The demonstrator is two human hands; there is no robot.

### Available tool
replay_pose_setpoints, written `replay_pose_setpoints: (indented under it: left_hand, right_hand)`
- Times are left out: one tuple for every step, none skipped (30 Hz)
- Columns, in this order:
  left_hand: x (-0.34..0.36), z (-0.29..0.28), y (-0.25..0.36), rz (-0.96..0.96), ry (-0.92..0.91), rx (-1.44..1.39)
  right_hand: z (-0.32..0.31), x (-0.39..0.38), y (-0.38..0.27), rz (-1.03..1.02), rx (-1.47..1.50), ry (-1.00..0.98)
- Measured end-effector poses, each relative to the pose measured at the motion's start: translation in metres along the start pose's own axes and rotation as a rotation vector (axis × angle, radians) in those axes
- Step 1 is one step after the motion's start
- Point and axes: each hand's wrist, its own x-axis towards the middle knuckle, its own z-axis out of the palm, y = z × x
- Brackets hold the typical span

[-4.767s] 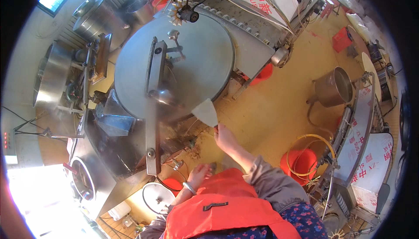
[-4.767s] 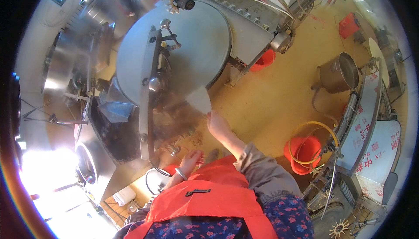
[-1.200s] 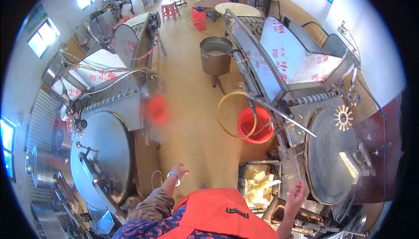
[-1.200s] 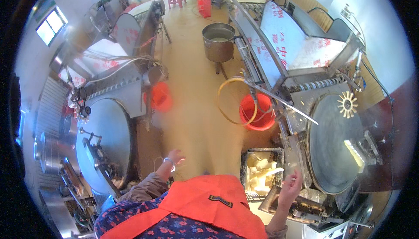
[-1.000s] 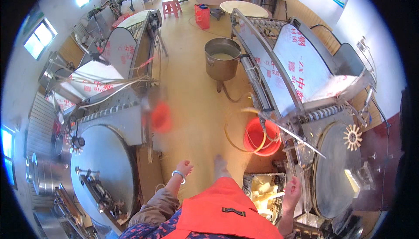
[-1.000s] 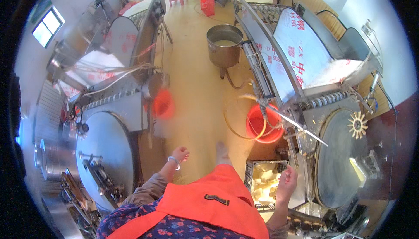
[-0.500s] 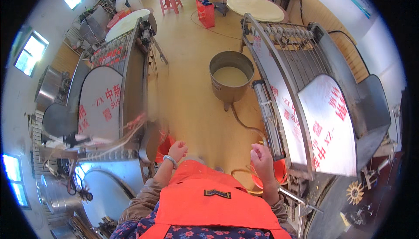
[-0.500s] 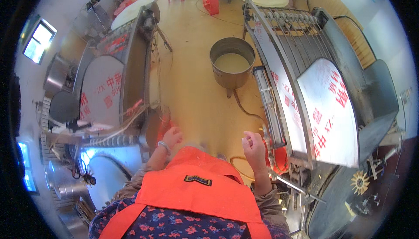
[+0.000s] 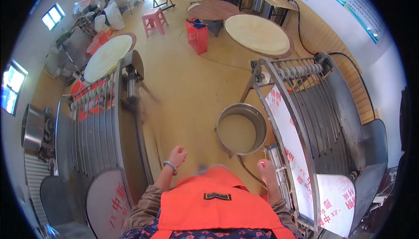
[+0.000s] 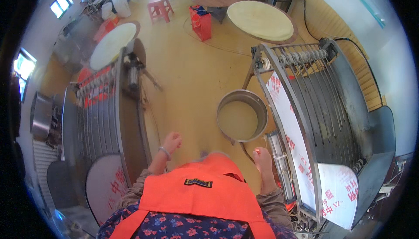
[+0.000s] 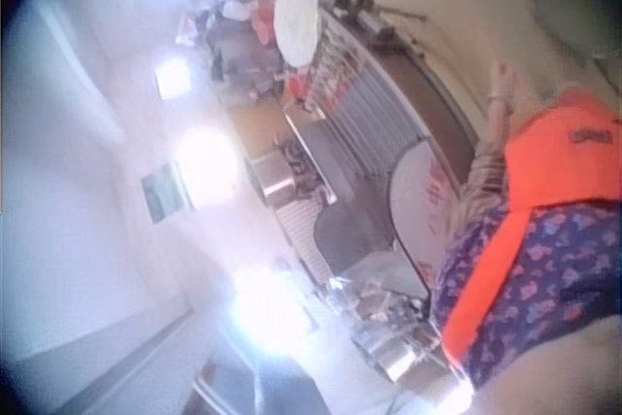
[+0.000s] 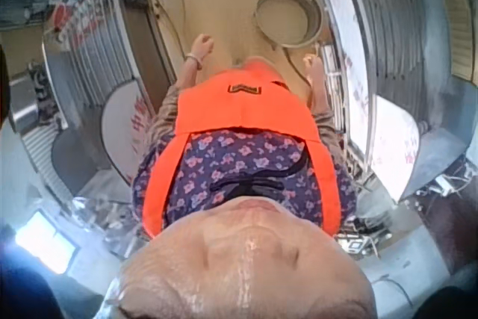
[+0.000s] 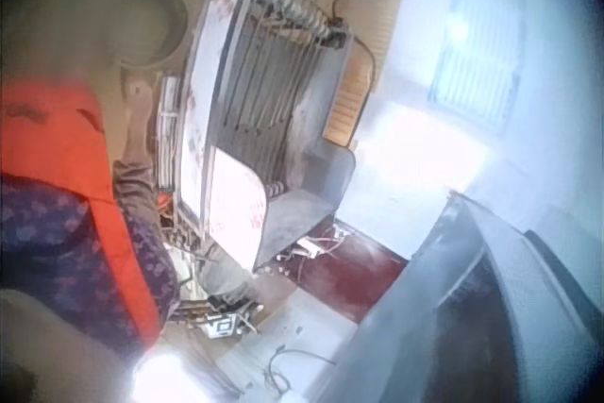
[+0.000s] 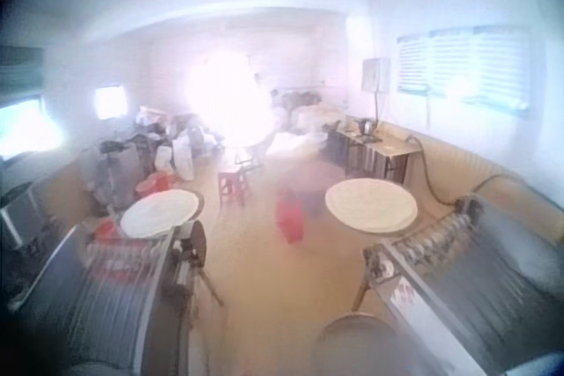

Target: The person scrapes a large rotating pan, then scoops powders from buckets into a metal bowl and stirs the mixture with a ladle. The person uses a scraper and ladle to handle the ingredients.

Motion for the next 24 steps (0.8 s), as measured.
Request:
replay_pose_setpoints:
  left_hand:
    - [0.023, -0.011, 0.011, 0.012, 0.002, -0.001]
    - [0.046, -0.023, 0.021, 0.002, 0.008, 0.007]
    - [0.065, -0.031, 0.024, -0.021, 0.018, 0.005]
    - [0.087, -0.041, 0.030, -0.017, 0.014, 0.017]
    - [0.110, -0.052, 0.036, -0.021, 0.014, 0.022]
    - [0.137, -0.062, 0.044, -0.045, 0.016, 0.012]
    - [0.161, -0.072, 0.051, -0.042, 0.019, -0.018]
    - [0.185, -0.082, 0.059, -0.066, 0.024, -0.059]
    - [0.212, -0.093, 0.070, -0.111, 0.035, -0.112]
    - [0.236, -0.104, 0.081, -0.112, 0.027, -0.107]
    - [0.257, -0.119, 0.094, -0.142, 0.029, -0.114]
    - [0.278, -0.137, 0.112, -0.195, 0.059, -0.128]
    - [0.296, -0.154, 0.132, -0.167, 0.083, -0.111]
    - [0.315, -0.167, 0.153, -0.172, 0.112, -0.091]
    - [0.337, -0.180, 0.176, -0.182, 0.139, -0.074]
    - [0.357, -0.194, 0.198, -0.134, 0.163, -0.111]
    - [0.374, -0.204, 0.218, -0.102, 0.188, -0.152]
    - [0.394, -0.215, 0.236, -0.083, 0.211, -0.205]
    - [0.412, -0.226, 0.254, -0.066, 0.222, -0.223]
    - [0.431, -0.238, 0.270, -0.059, 0.235, -0.254]
    - [0.452, -0.252, 0.285, -0.064, 0.251, -0.280]
    - [0.474, -0.266, 0.298, -0.074, 0.248, -0.323]
    - [0.497, -0.279, 0.309, -0.096, 0.244, -0.365]
    - [0.521, -0.292, 0.318, -0.114, 0.238, -0.407]
  right_hand:
    - [0.006, 0.022, -0.009, 0.007, 0.006, 0.020]
    - [0.013, 0.045, -0.019, 0.009, 0.045, 0.031]
    - [0.020, 0.067, -0.026, 0.008, 0.085, 0.040]
    - [0.028, 0.094, -0.035, 0.050, 0.120, 0.038]
    - [0.037, 0.121, -0.047, -0.039, 0.099, 0.087]
    - [0.047, 0.152, -0.060, -0.035, 0.110, 0.064]
    - [0.059, 0.182, -0.073, -0.028, 0.122, 0.039]
    - [0.071, 0.214, -0.090, -0.019, 0.135, 0.010]
    - [0.084, 0.249, -0.109, -0.039, 0.149, -0.016]
    - [0.097, 0.284, -0.129, -0.047, 0.169, -0.028]
    - [0.112, 0.318, -0.153, -0.057, 0.189, -0.053]
    - [0.125, 0.359, -0.182, -0.089, 0.213, -0.086]
    - [0.135, 0.394, -0.213, -0.075, 0.213, -0.131]
    - [0.145, 0.426, -0.246, -0.128, 0.213, -0.160]
    - [0.150, 0.457, -0.278, -0.143, 0.196, -0.184]
    - [0.156, 0.487, -0.310, -0.155, 0.171, -0.208]
    - [0.161, 0.516, -0.343, -0.204, 0.190, -0.225]
    - [0.168, 0.544, -0.373, -0.267, 0.187, -0.252]
    - [0.173, 0.570, -0.403, -0.299, 0.177, -0.284]
    - [0.180, 0.595, -0.431, -0.318, 0.176, -0.320]
    - [0.190, 0.621, -0.458, -0.341, 0.172, -0.348]
    - [0.199, 0.647, -0.483, -0.349, 0.178, -0.378]
    - [0.208, 0.673, -0.505, -0.318, 0.169, -0.409]
    - [0.217, 0.698, -0.524, -0.379, 0.164, -0.409]
